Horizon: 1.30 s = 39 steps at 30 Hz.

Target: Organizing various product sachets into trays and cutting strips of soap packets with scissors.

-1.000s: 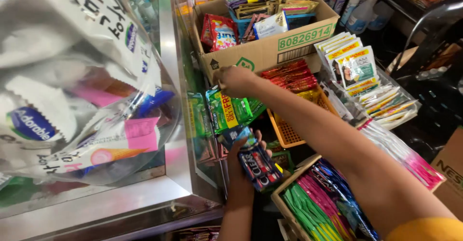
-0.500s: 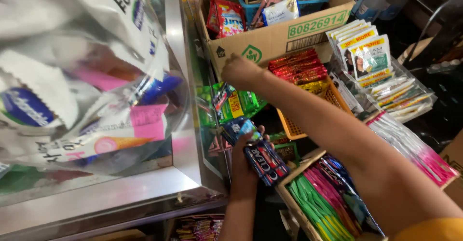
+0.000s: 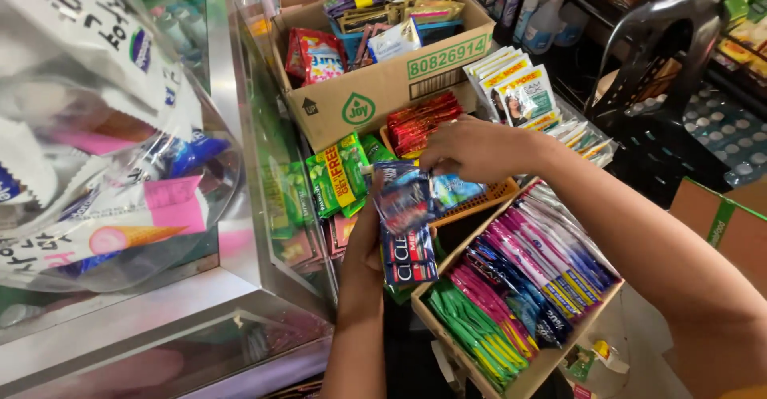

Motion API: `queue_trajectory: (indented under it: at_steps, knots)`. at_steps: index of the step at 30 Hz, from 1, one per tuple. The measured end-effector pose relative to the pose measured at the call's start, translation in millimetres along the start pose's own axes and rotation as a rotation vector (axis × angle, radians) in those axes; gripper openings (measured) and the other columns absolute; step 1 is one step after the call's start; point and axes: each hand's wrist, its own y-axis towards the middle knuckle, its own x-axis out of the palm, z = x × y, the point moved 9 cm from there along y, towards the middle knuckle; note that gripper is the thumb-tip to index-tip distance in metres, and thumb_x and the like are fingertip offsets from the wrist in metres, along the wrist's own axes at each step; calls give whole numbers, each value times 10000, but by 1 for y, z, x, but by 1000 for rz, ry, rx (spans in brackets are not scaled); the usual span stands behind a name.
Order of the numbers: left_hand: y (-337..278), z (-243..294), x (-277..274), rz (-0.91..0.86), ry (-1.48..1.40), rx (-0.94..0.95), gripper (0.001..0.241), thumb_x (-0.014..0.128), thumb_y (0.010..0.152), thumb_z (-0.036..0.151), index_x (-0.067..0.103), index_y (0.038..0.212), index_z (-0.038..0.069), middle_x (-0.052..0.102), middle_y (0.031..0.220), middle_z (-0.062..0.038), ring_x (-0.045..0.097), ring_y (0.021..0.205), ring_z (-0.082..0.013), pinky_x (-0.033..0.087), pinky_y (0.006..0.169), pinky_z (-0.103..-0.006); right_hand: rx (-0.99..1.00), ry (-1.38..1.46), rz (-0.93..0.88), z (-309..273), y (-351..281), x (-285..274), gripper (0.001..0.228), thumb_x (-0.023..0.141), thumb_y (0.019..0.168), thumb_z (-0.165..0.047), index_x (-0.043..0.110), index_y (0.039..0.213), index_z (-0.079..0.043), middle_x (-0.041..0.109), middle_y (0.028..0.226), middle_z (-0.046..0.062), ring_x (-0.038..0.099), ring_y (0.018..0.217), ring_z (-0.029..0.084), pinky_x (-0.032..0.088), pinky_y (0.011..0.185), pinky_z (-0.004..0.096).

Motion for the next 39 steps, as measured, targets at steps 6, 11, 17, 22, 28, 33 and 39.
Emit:
queue_trajectory:
  at_steps: [6, 11, 17, 22, 28, 33, 39]
  knots:
    - [36, -30, 19, -60, 3, -143, 721, 501, 962, 709, 655, 1261, 71, 771, 994, -85, 759, 749, -202, 647, 614, -361, -197, -409, 166, -38, -11, 8, 167, 726, 808, -225, 749, 972, -198, 668, 1096, 23, 578, 1155, 245, 400, 962, 450]
    - [2, -17, 69, -122, 126, -31, 782, 498, 801, 765, 628, 1269, 151, 778, 1007, -94, 770, 777, -261, 646, 658, -413, -130, -270, 254, -33, -25, -8, 533, 791, 724, -294, 652, 1211, -129, 644, 1207, 65, 564, 1199, 275, 390, 979, 474]
    - [-13, -45, 93, -559, 1043, -74, 601, 855, 779, 340, 637, 1244, 27, 765, 1064, -125, 738, 895, -232, 601, 806, -352, -171, -340, 331, -70, -91, -21, 930, 830, 539, -465, 560, 1330, -57, 585, 1352, 126, 479, 1344, 338, 224, 1139, 582]
    - [-55, -90, 129, -707, 1912, -413, 252, 717, 776, 127, 735, 1006, 25, 753, 827, -181, 764, 735, -327, 600, 673, -431, 361, -423, -174, -86, -159, 69, 599, 723, 814, -485, 595, 1180, -28, 622, 1104, 107, 579, 1162, 329, 271, 1135, 587]
    - [-81, -120, 146, -962, 2325, -59, 113, 725, 670, 65, 746, 773, 23, 741, 853, -179, 723, 892, -354, 557, 797, -500, 567, -201, 63, -99, -190, 134, 462, 715, 855, -431, 618, 1077, -38, 646, 885, 114, 657, 775, 343, 478, 743, 497]
    - [-70, -78, 159, -448, 2526, 334, 185, 730, 705, 99, 728, 880, 37, 662, 970, -162, 582, 1054, -355, 417, 973, -510, 739, -13, 348, -83, -208, 144, 385, 737, 827, -465, 608, 803, -102, 681, 713, 79, 674, 534, 327, 542, 500, 450]
    - [-86, -38, 144, -229, 2372, 582, 469, 649, 681, -12, 602, 1144, 48, 575, 1049, -180, 523, 1062, -386, 416, 941, -504, 843, -76, 322, -69, -225, 117, 313, 700, 828, -416, 624, 797, -114, 701, 723, 64, 700, 695, 305, 546, 679, 427]
